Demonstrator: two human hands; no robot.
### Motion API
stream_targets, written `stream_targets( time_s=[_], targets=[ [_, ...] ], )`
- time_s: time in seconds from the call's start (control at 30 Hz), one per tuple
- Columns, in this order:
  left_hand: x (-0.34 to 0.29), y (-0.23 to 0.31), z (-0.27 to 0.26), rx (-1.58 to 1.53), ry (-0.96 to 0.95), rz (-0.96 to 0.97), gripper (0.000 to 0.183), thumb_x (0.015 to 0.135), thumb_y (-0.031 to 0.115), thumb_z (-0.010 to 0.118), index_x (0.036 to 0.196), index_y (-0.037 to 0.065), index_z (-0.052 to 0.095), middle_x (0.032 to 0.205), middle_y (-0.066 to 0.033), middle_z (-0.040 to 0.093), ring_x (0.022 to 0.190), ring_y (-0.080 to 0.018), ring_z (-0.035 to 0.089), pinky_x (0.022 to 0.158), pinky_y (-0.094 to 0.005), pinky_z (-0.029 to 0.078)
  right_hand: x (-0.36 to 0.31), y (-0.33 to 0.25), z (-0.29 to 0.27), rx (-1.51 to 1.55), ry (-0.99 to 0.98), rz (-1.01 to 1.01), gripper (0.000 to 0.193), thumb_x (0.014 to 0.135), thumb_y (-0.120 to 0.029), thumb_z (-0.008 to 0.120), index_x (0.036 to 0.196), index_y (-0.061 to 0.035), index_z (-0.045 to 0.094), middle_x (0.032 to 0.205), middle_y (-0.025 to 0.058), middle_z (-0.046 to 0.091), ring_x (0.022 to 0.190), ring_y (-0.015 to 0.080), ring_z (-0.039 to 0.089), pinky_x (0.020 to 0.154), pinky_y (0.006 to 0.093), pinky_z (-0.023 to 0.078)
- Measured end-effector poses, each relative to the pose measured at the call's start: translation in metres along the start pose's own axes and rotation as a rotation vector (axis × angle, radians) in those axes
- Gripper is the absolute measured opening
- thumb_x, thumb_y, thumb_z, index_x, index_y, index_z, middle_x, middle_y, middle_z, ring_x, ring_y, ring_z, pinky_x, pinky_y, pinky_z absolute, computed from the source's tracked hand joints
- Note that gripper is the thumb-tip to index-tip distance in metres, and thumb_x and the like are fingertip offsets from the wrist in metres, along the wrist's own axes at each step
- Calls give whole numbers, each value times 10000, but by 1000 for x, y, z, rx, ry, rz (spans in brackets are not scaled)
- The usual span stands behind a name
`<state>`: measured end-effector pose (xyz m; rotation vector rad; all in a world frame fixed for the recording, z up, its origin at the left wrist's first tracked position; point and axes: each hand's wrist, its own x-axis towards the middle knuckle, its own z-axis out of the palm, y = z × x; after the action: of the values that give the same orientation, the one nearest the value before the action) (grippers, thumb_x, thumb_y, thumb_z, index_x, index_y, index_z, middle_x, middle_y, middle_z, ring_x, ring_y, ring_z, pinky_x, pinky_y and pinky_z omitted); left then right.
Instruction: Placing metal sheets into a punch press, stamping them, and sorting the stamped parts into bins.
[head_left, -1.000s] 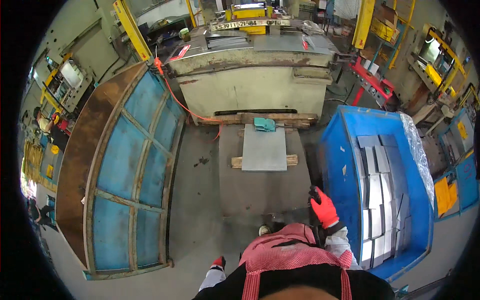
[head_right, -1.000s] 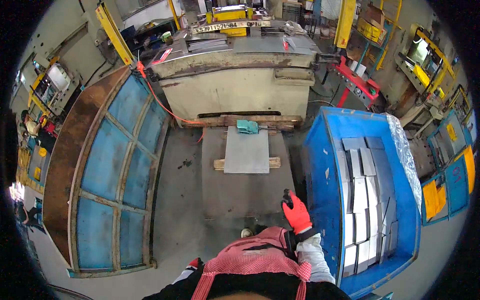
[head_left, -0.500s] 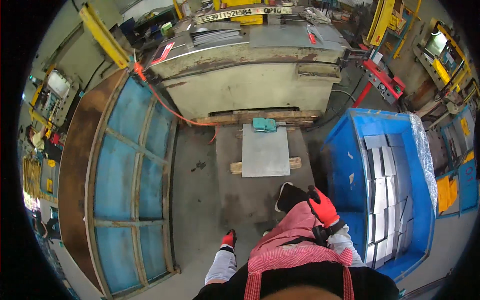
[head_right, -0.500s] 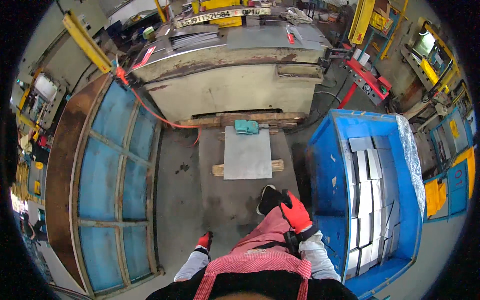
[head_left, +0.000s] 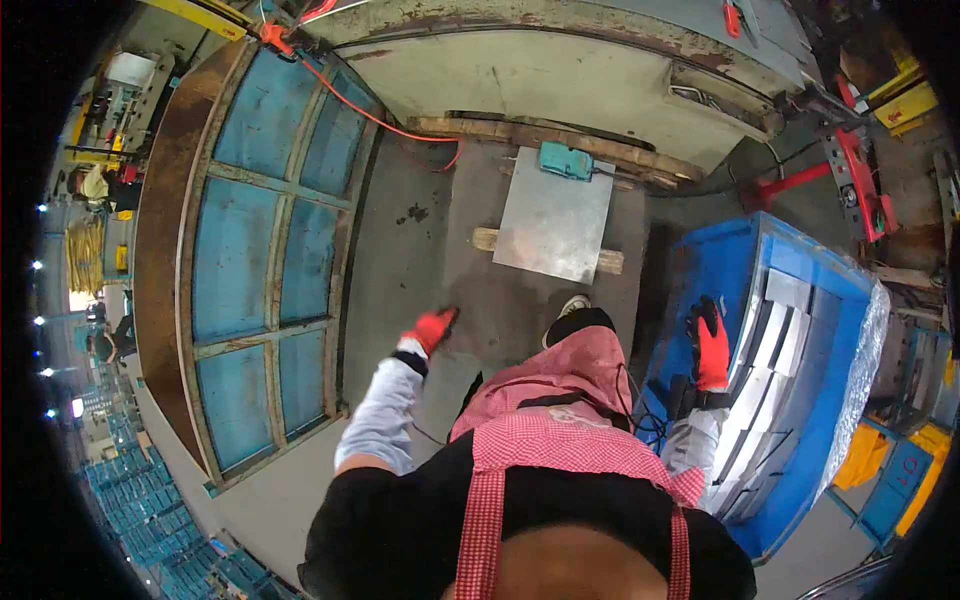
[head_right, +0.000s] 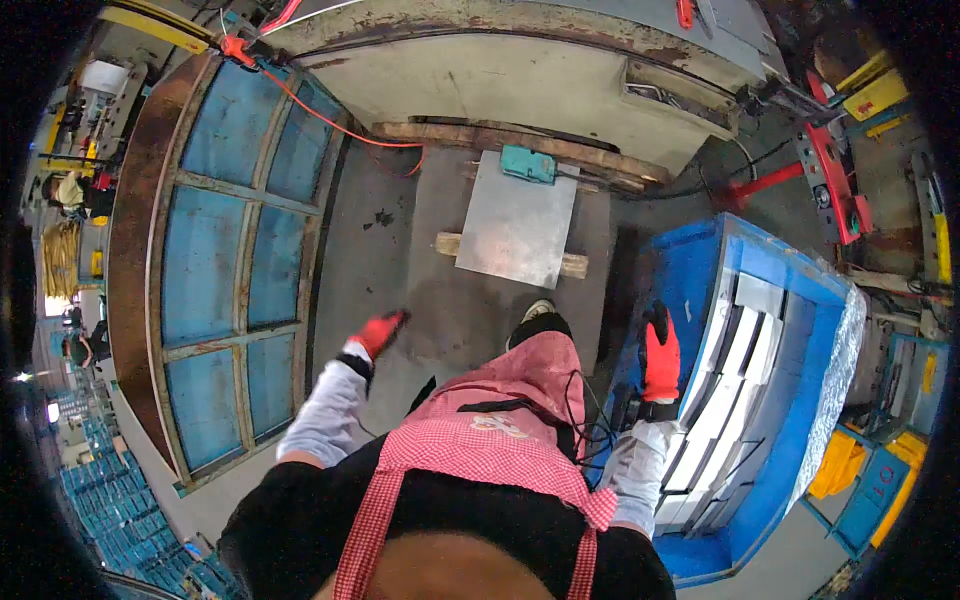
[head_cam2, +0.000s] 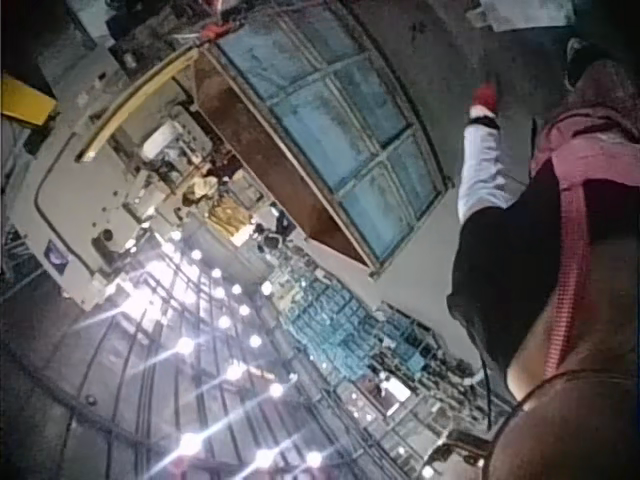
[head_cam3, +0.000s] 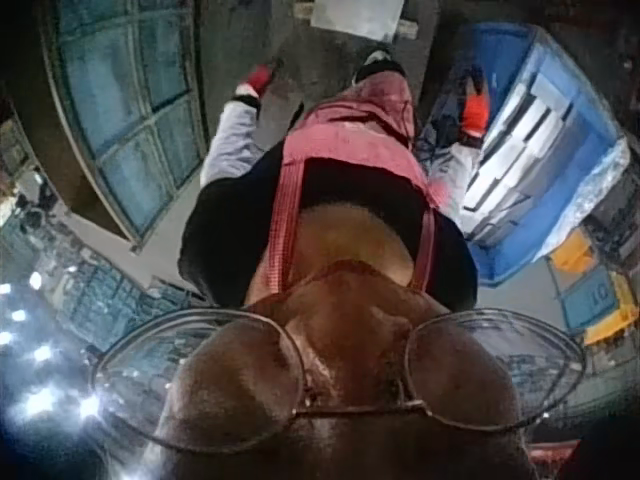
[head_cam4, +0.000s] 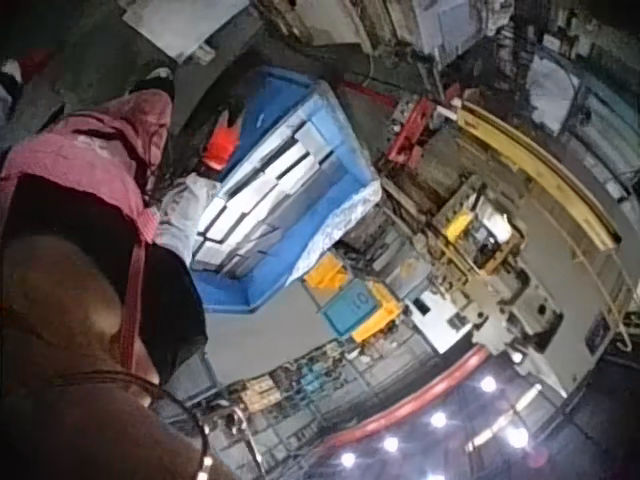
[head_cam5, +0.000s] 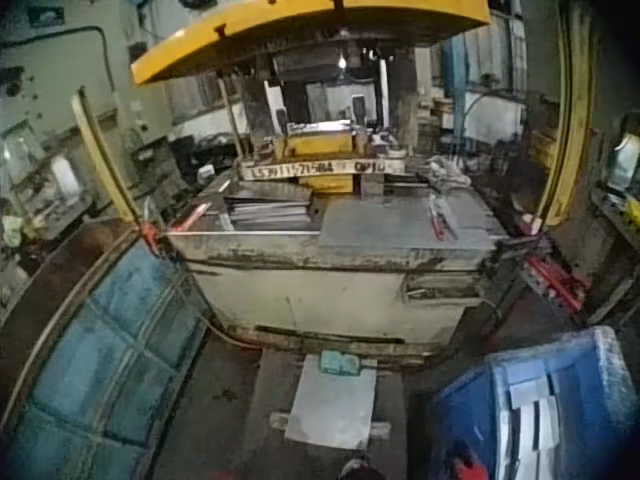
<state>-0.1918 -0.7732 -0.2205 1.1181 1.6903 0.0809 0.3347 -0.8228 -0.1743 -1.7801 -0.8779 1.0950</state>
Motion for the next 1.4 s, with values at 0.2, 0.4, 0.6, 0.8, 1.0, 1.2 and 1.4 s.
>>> stream_targets(
  time_s=[0.2,0.4,0.6,0.8,1.0,1.2,1.4],
  targets=[
    [-11,229,-101,788,563,821,452,874,309,503,1278,111,459,1198,-160,521,1099,-347,469,971,-434,347,38,-37,11,-117,-171,-121,459,893,-152,497,1313,1,392,1290,139,480,1175,221,473,972,307,363],
    [-65,309,-156,1370,559,1040,430,853,344,529,1194,85,494,1215,-140,497,1149,-289,452,1033,-439,298,35,-81,-44,72,-249,26,459,912,-157,466,1343,-37,367,1266,116,483,1114,213,499,947,319,389],
    [-119,323,-179,842,610,925,412,883,349,495,1201,89,517,1216,-116,522,1141,-296,462,994,-393,333,47,-71,-93,146,-187,54,449,921,-190,466,1332,-32,377,1264,123,477,1097,226,505,934,339,401],
    [-139,216,-147,211,557,626,431,878,336,529,1239,99,513,1096,-126,593,905,-218,581,761,-316,473,41,-114,-72,-206,12,-181,428,887,-257,516,1233,-6,492,1190,132,561,1113,226,507,954,310,365],
    [-126,171,-83,-281,362,20,349,844,345,602,1069,79,613,697,29,526,520,-75,419,447,-245,325,68,-51,-75,376,44,-79,465,883,-216,540,1289,-16,432,1231,137,519,1115,221,501,929,306,392],
    [-102,217,-67,-178,188,-57,376,851,348,588,1160,133,590,746,8,572,582,-101,474,498,-268,397,96,-64,-68,176,205,-76,503,860,-202,569,1287,17,418,1276,165,489,1178,249,468,979,321,362],
    [-24,253,-68,-157,147,40,407,829,384,601,1115,95,598,758,-32,598,687,-121,530,610,-281,452,153,-172,-15,-267,264,-371,635,818,-238,615,1332,7,335,1307,204,431,1212,312,418,1012,357,329]
  ],
)
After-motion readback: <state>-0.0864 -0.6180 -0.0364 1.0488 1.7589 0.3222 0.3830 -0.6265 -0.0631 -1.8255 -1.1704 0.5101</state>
